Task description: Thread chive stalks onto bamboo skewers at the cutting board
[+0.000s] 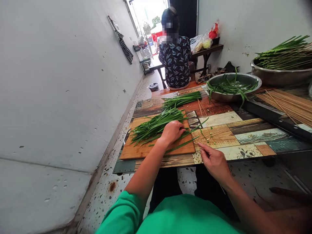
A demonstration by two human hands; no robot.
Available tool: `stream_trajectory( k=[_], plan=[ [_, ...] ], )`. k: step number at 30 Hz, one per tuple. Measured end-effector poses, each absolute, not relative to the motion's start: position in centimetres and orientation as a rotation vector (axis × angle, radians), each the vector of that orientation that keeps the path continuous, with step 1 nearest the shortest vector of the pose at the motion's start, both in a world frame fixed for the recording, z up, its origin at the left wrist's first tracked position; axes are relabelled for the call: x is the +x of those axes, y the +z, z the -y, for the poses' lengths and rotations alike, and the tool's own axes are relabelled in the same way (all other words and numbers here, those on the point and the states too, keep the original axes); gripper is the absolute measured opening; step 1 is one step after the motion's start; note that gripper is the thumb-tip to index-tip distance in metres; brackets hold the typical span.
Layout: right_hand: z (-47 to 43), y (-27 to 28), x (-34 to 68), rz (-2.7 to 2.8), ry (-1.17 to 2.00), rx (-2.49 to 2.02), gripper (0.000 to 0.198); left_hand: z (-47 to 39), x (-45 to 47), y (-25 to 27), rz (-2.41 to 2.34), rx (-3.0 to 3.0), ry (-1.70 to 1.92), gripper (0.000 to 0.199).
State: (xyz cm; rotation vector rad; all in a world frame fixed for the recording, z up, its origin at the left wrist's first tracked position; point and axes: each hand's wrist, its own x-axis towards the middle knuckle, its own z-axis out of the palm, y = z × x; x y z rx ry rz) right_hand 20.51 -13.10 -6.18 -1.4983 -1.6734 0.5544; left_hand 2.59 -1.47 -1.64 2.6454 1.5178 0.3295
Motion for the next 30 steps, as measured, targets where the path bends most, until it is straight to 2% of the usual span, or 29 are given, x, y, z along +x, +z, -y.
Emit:
stream_trajectory(
  k=[6, 17, 30],
  plan=[
    [13.1, -6.0, 20.5, 1.681, 0.569, -1.483, 0.036, 1.4, 2.9, -1.4, -1.487, 2.668, 0.299, 0.024],
    [13.6, -6.2, 20.5, 1.646, 0.587, -1.468, 0.035, 1.2, 3.1, -1.5, -1.656, 2.463, 0.47, 0.023],
    [13.3, -5.7, 20.6, 1.704, 0.577, -1.494, 0.038, 1.5, 3.4, -1.8, -1.646, 2.396, 0.547, 0.024]
  ],
)
